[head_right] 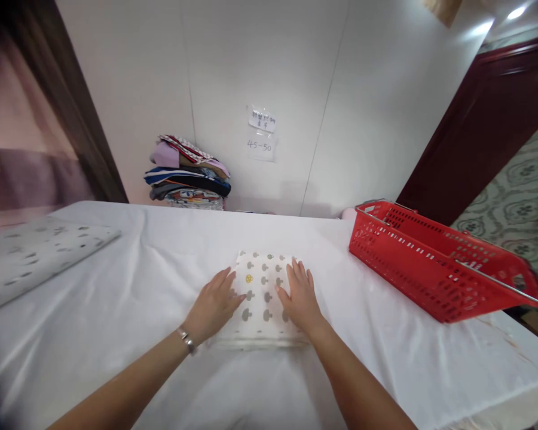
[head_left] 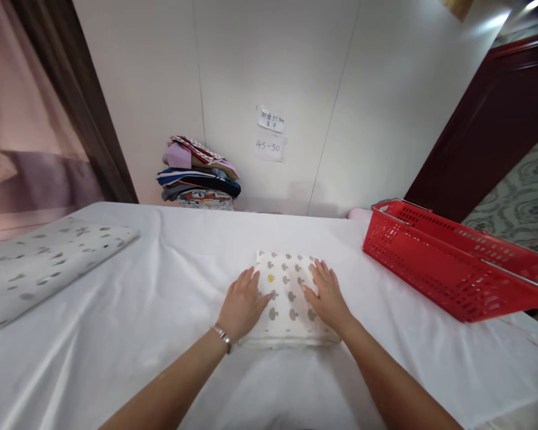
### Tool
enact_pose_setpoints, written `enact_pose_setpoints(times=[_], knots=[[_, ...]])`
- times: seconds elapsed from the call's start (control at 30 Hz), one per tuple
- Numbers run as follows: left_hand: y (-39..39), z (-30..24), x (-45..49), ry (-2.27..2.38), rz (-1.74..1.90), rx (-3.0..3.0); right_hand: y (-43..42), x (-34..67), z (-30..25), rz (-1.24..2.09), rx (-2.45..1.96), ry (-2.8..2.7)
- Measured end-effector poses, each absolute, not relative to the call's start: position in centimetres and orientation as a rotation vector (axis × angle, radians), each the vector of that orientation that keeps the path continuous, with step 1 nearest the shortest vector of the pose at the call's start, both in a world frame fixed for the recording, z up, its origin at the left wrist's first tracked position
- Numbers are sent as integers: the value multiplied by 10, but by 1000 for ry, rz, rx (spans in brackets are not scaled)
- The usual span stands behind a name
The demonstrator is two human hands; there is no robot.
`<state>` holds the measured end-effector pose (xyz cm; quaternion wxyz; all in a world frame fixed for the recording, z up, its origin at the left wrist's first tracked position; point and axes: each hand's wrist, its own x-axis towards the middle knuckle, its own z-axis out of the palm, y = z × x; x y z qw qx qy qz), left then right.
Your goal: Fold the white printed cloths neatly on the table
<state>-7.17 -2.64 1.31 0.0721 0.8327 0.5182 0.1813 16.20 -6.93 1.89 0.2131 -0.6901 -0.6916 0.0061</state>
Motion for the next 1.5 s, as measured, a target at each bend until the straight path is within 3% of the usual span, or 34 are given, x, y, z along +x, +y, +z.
enact_pose_setpoints(times=[0.17,0.4,0.73,0.93,1.07,1.23,1.5], knots=[[-18,-14,-57,1454,360,2488,-41,165,-6,152,-2100,-1950],[-25,-20,-62,1482,394,2362,-38,179,-32,201,-1990,-1917],[-33,-29,-65,1584,700,2194,-96,180,-22,780,-1914,-1095],[-27,-7,-71,1628,522,1818,-110,178,-12,1026,-1767,-915],[-13,-2,-82,1624,505,1641,-98,164,-15,1007,-1711,-962],[2,-7,-102,1756,769,1681,-62,141,-14,793,-1755,-1163],[6,-14,-113,1842,589,1774,-30,155,-29,776,-1780,-1411]])
